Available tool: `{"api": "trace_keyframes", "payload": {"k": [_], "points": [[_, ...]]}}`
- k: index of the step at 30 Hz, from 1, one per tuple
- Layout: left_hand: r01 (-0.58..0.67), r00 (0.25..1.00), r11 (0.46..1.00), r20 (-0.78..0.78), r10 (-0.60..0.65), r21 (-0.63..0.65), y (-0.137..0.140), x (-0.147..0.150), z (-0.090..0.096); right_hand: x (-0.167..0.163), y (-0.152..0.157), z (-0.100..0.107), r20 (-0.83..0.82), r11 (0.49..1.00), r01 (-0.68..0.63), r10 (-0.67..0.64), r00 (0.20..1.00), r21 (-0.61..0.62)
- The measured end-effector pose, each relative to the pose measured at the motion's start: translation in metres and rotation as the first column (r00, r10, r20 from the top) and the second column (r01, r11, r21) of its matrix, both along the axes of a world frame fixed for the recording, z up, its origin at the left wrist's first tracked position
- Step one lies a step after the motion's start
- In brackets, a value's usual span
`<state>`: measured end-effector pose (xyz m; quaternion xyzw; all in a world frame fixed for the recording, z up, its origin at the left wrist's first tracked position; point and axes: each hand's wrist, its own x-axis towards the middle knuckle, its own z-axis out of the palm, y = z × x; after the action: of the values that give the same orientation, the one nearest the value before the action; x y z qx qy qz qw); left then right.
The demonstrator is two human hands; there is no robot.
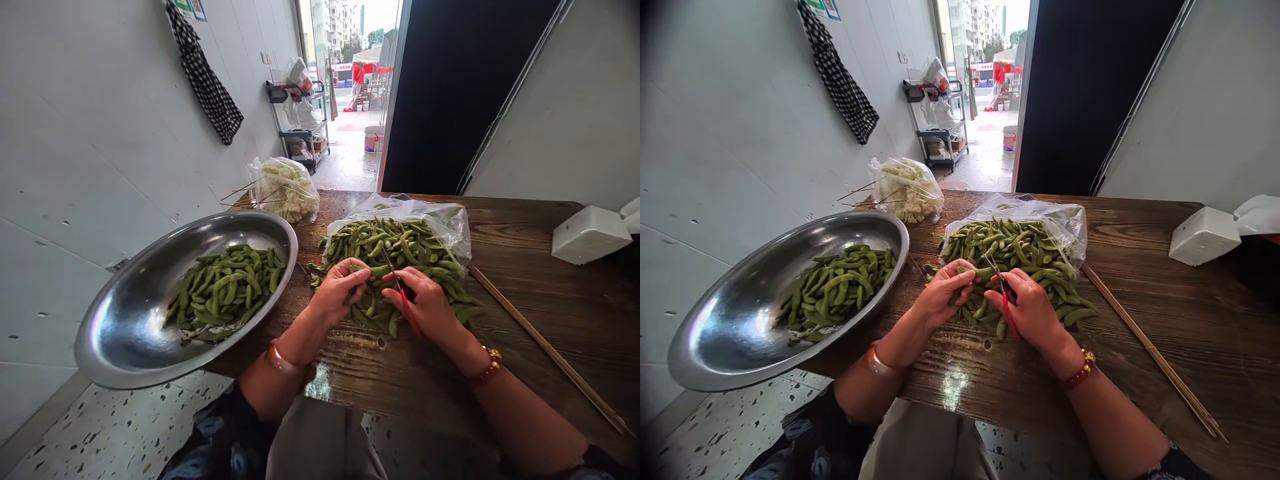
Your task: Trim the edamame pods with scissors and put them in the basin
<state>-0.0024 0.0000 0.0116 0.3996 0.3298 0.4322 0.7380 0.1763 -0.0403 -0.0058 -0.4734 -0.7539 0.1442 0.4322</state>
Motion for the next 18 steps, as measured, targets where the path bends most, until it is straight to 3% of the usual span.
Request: {"api": "trace_keyframes", "payload": {"k": [6, 12, 18], "points": [[-0.012, 0.999, 1.000, 0.032, 0.012, -0.006, 0.003, -0.003, -0.001, -0.003, -0.002, -0.001, 0.071, 0.999, -0.004, 0.007, 0.997, -0.038], [-0.102, 0.991, 0.990, -0.071, 0.109, 0.093, 0.005, -0.003, -0.002, -0.006, -0.003, -0.006, 0.176, 0.993, -0.011, 0.032, 0.984, -0.116], [-0.105, 0.991, 0.990, -0.078, 0.112, 0.092, 0.005, 0.000, -0.005, -0.012, 0.000, -0.013, 0.230, 0.995, 0.042, -0.020, 0.973, -0.092]]}}
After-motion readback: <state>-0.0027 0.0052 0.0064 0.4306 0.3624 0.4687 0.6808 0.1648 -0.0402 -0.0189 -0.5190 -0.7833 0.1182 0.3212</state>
